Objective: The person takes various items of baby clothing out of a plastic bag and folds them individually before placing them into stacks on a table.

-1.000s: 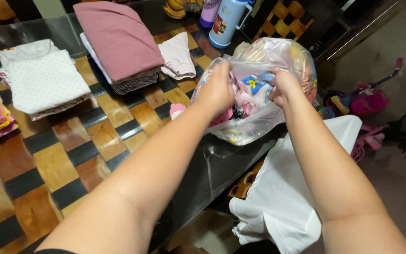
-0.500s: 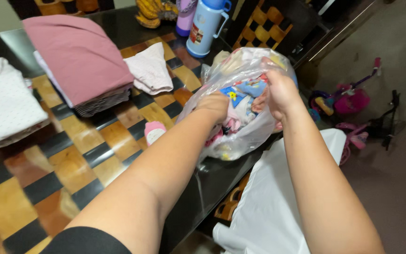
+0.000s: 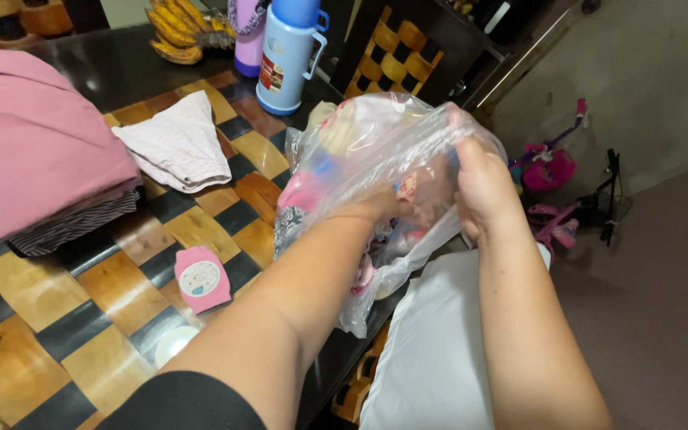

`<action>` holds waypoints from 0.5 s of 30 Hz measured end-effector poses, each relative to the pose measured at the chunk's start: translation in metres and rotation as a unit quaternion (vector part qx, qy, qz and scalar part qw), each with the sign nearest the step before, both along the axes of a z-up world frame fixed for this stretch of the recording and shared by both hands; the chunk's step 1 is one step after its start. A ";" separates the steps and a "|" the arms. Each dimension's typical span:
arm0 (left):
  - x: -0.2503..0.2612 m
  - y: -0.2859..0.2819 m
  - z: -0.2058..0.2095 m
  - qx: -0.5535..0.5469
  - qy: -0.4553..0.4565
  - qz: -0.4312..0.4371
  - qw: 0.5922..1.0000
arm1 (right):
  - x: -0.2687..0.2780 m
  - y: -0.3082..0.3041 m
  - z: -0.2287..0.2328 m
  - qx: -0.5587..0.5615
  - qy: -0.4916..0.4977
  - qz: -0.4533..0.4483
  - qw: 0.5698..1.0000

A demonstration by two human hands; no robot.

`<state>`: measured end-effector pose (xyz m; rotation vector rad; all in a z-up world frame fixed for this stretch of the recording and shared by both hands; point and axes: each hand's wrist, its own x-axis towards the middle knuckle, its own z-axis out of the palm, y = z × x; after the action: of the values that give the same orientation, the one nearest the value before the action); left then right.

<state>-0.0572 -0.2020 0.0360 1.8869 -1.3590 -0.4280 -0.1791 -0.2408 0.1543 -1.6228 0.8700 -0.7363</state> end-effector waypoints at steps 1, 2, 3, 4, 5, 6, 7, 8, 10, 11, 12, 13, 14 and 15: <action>-0.003 -0.004 0.001 0.003 0.006 0.009 1.000 | 0.001 -0.002 -0.002 0.011 0.003 -0.005 1.000; -0.006 -0.006 0.001 0.002 0.010 0.016 1.000 | 0.001 -0.003 -0.005 0.021 0.006 -0.010 1.000; -0.004 -0.010 0.001 -0.003 0.013 0.031 0.999 | 0.001 -0.004 -0.007 0.013 -0.008 0.003 1.000; -0.003 -0.013 0.001 -0.006 0.017 0.041 0.999 | 0.000 -0.006 -0.008 0.005 -0.021 0.017 1.000; 0.003 -0.013 -0.003 -0.008 0.021 0.051 0.998 | 0.001 -0.007 -0.010 -0.001 -0.034 0.034 0.999; 0.008 -0.014 -0.008 -0.011 0.026 0.060 0.998 | 0.001 -0.010 -0.012 0.021 -0.026 0.018 0.999; 0.013 -0.012 -0.017 -0.020 0.034 0.064 0.997 | 0.001 -0.011 -0.014 0.046 -0.019 0.001 0.999; 0.017 -0.012 -0.025 -0.026 0.041 0.067 0.997 | 0.001 -0.012 -0.017 0.070 -0.012 -0.016 0.997; 0.019 -0.019 -0.041 -0.064 0.061 0.069 0.994 | 0.007 -0.018 -0.027 0.033 0.041 -0.016 0.998; 0.018 -0.021 -0.050 -0.096 0.073 0.072 0.990 | 0.009 -0.019 -0.033 0.016 0.067 -0.016 0.997; 0.018 -0.020 -0.059 -0.123 0.087 0.071 0.986 | 0.011 -0.019 -0.038 0.028 0.059 -0.004 0.998; 0.016 -0.017 -0.064 -0.170 0.102 0.073 0.977 | 0.013 -0.018 -0.043 0.038 0.050 0.010 0.998; 0.015 -0.010 -0.067 -0.116 0.100 0.000 0.988 | 0.015 -0.018 -0.046 0.049 0.040 0.023 0.998; 0.016 0.003 -0.066 -0.060 0.096 -0.072 0.991 | 0.018 -0.017 -0.049 0.050 0.044 0.032 0.997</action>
<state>-0.0408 -0.1986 -0.0303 1.6124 -1.3641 -0.5715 -0.1608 -0.2582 0.1051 -1.5967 0.9008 -0.5718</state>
